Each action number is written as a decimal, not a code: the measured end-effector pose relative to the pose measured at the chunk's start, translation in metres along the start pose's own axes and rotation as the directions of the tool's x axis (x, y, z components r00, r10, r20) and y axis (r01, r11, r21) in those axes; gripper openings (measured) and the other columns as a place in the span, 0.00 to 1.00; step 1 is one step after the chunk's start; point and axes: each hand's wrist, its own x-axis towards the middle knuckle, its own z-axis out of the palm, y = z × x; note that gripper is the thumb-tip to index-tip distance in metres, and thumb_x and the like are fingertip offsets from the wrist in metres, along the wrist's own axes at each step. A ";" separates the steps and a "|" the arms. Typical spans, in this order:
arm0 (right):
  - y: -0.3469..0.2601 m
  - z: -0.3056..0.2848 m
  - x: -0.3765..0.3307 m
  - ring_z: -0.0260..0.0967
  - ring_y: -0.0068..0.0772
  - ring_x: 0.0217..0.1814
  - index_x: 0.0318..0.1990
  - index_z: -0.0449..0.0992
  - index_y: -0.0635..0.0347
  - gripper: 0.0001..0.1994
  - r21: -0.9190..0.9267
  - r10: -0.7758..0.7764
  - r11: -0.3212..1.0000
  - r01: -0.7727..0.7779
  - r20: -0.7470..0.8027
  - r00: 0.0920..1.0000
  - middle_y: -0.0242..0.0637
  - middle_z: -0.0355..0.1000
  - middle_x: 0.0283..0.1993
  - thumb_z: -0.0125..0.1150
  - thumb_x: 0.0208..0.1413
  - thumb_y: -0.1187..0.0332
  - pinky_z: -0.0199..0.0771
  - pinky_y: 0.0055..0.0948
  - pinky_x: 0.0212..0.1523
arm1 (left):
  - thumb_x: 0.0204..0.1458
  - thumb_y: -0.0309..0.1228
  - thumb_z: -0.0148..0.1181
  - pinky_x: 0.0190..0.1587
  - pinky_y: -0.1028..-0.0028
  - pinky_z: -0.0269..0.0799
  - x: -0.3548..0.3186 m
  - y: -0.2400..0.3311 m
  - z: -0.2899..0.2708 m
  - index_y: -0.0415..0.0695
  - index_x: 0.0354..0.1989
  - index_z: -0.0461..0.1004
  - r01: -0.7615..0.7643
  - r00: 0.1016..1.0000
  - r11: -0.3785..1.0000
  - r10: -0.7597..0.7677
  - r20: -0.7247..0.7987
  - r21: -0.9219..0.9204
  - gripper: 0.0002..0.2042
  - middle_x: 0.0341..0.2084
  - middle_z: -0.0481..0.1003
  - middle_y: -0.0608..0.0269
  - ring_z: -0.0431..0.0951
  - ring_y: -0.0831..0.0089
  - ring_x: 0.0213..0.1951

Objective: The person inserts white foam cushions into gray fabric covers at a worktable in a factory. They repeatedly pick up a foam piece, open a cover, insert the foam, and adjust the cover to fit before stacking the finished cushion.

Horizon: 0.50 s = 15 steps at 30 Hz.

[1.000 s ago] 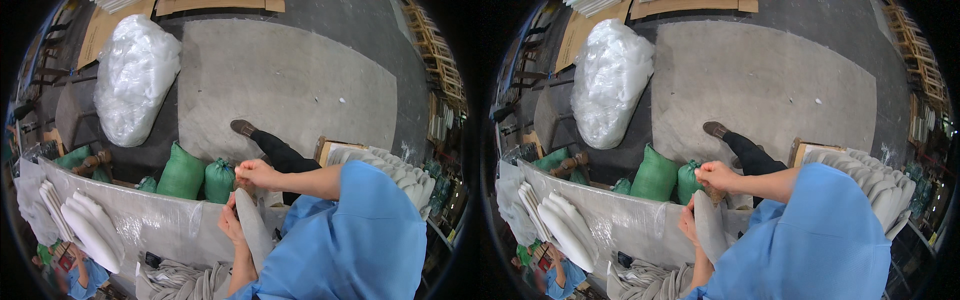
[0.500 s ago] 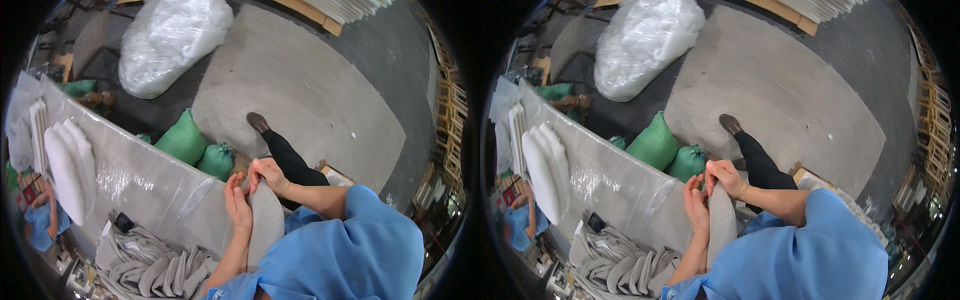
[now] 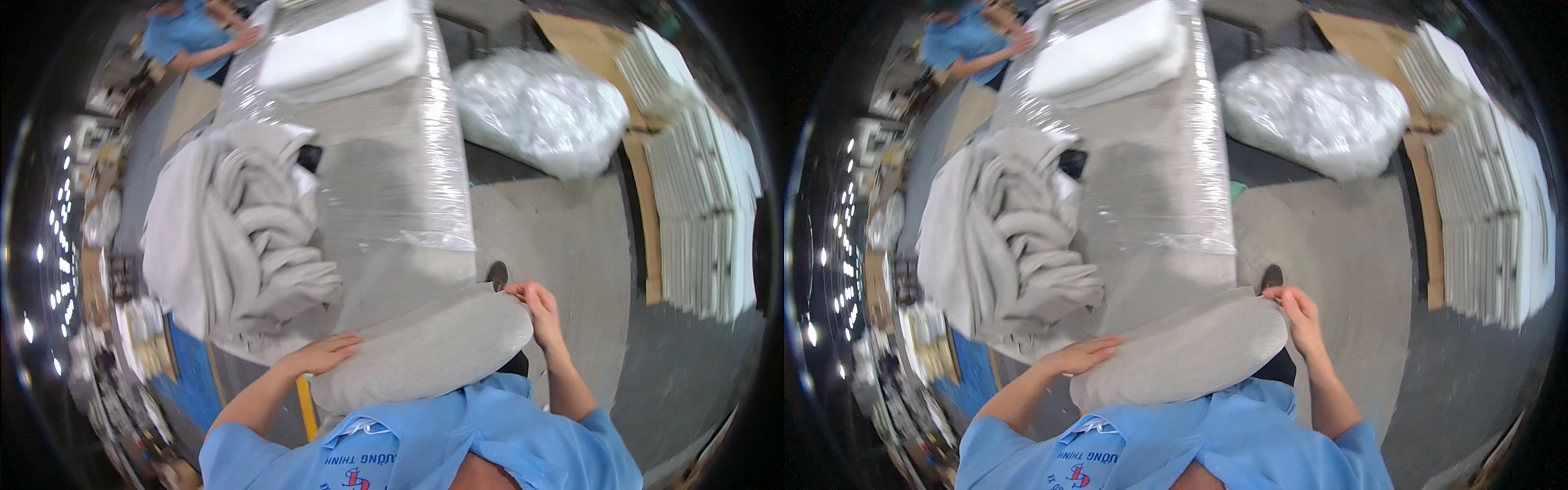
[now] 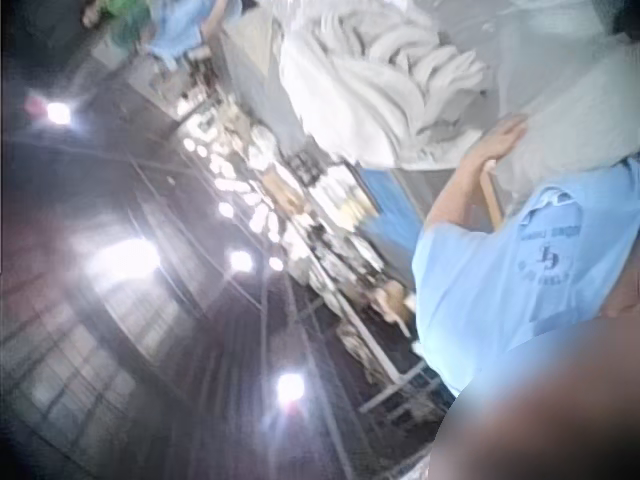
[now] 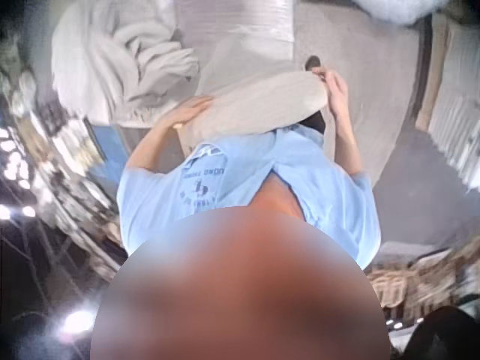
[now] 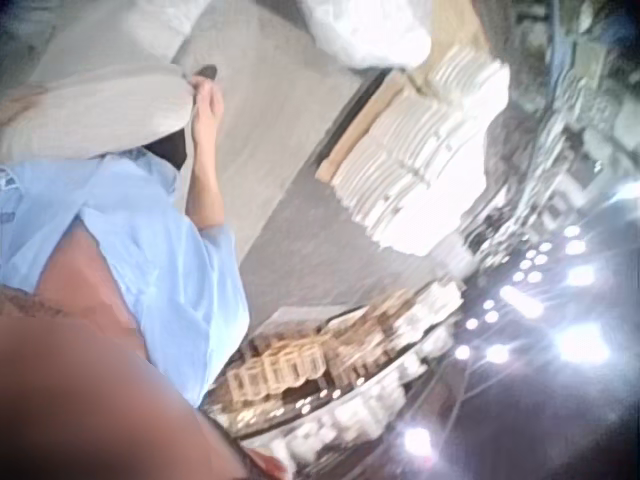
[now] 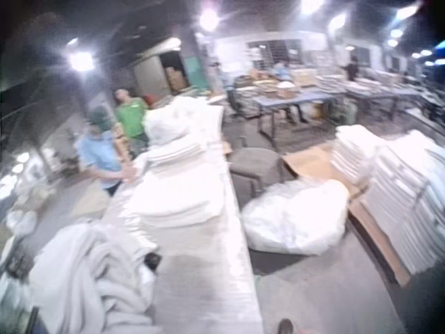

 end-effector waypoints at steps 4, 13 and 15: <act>-0.106 0.025 -0.040 0.68 0.47 0.72 0.56 0.81 0.55 0.22 -0.563 -0.236 0.670 0.484 0.457 0.858 0.41 0.76 0.64 0.72 0.58 0.56 0.63 0.50 0.72 | 0.70 0.52 0.52 0.72 0.62 0.64 -0.050 -0.035 0.054 0.53 0.79 0.58 0.136 0.950 0.476 -0.313 -0.023 -0.869 0.33 0.76 0.60 0.60 0.65 0.63 0.73; -0.102 0.134 -0.088 0.71 0.46 0.66 0.63 0.76 0.50 0.36 -0.605 0.013 -0.025 0.796 0.796 0.606 0.38 0.76 0.61 0.74 0.39 0.70 0.66 0.51 0.66 | 0.66 0.57 0.56 0.69 0.58 0.70 -0.011 -0.015 0.130 0.49 0.75 0.64 -0.390 0.907 -0.319 -0.294 -0.301 -0.864 0.34 0.73 0.64 0.57 0.72 0.61 0.68; -0.101 0.136 -0.078 0.75 0.46 0.61 0.61 0.77 0.51 0.34 -0.579 -0.039 0.034 0.815 0.814 0.580 0.37 0.79 0.57 0.74 0.39 0.71 0.70 0.49 0.61 | 0.67 0.58 0.54 0.66 0.54 0.72 -0.008 -0.017 0.143 0.48 0.75 0.62 -0.535 0.842 -0.506 -0.254 -0.476 -0.676 0.35 0.72 0.65 0.55 0.74 0.56 0.65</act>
